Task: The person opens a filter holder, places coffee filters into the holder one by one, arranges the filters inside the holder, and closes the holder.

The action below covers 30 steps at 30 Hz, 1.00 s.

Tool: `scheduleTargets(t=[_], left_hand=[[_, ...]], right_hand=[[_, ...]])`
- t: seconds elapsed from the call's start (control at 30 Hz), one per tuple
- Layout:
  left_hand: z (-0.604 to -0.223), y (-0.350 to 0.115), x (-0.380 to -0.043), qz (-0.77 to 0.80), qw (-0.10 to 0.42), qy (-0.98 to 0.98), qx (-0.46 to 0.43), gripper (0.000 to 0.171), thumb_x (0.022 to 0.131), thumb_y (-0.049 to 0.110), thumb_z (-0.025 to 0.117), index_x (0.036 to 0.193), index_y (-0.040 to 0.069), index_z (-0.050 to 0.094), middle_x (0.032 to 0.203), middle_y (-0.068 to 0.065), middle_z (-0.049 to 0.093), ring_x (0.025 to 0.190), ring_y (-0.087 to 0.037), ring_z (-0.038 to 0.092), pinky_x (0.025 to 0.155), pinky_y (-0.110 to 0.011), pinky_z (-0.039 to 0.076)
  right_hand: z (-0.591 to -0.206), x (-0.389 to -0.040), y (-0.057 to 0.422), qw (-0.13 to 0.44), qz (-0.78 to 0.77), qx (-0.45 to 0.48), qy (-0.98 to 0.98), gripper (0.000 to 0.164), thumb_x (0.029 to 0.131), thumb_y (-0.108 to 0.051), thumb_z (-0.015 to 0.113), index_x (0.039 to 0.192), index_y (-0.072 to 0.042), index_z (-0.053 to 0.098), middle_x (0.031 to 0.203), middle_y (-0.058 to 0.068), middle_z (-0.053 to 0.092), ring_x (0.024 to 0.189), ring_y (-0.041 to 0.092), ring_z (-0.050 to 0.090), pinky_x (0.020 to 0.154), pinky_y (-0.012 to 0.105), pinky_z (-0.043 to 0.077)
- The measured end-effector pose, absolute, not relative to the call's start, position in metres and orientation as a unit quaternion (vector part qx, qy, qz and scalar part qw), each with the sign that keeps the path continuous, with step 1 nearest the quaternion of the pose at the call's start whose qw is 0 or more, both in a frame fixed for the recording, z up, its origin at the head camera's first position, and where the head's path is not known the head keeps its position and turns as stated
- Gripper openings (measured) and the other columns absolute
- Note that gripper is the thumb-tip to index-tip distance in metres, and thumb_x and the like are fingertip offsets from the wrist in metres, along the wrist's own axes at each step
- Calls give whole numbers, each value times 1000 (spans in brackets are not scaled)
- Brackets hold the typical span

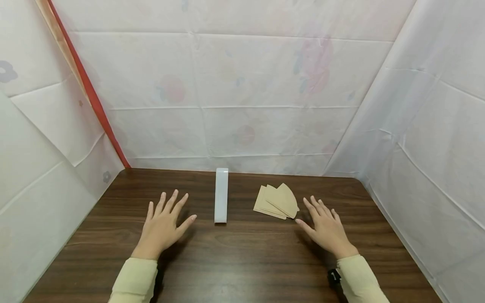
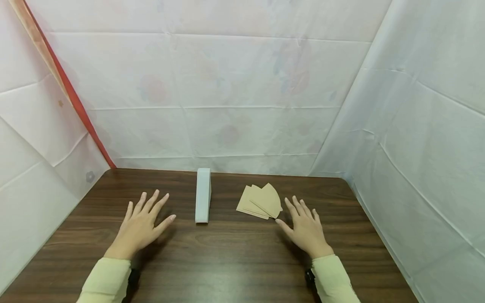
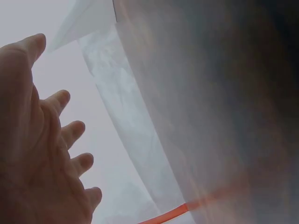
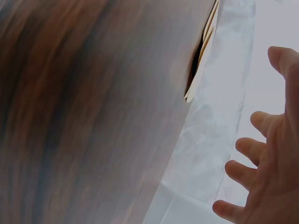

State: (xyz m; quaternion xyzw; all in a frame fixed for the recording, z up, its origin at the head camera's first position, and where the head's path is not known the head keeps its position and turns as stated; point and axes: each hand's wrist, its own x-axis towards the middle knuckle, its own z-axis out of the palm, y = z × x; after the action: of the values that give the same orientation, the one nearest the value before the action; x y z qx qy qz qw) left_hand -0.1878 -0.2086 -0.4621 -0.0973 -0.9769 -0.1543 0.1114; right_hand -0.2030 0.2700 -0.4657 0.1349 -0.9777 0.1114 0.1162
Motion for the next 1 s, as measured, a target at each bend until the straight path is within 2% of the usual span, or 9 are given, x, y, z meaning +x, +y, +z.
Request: scheduleTargets(t=[0.3, 0.6, 0.83, 1.0], left_hand=[[-453, -205, -199, -155, 117, -975, -106, 74, 99, 63, 47, 159, 22, 30, 163, -14, 24, 149, -42, 11, 116, -62, -2], [-448, -199, -212, -155, 119, -973, -122, 73, 100, 62, 47, 158, 21, 31, 162, -14, 28, 149, -42, 15, 115, -64, 5], [-452, -195, -226, -213, 137, -957, -142, 65, 104, 50, 47, 159, 19, 29, 159, -12, 34, 147, -39, 24, 114, -65, 16], [-453, -192, -231, -241, 155, -947, -148, 62, 106, 49, 44, 158, 20, 30, 158, -9, 36, 145, -38, 29, 114, -63, 18]], right_hand=[[-461, -208, 254, 120, 131, 157, -971, 76, 97, -62, 52, 155, -15, 37, 160, 9, 33, 144, 36, 31, 107, 69, 24], [-455, -212, 239, 120, 143, 180, -966, 73, 97, -52, 60, 155, -15, 38, 159, 13, 33, 142, 39, 35, 106, 68, 28], [-455, -215, 224, 104, 170, 202, -959, 76, 97, -58, 56, 155, -11, 38, 159, 13, 34, 143, 37, 34, 103, 66, 34], [-457, -217, 214, 106, 185, 225, -951, 75, 98, -56, 57, 153, -8, 40, 157, 16, 37, 140, 38, 38, 105, 62, 36]])
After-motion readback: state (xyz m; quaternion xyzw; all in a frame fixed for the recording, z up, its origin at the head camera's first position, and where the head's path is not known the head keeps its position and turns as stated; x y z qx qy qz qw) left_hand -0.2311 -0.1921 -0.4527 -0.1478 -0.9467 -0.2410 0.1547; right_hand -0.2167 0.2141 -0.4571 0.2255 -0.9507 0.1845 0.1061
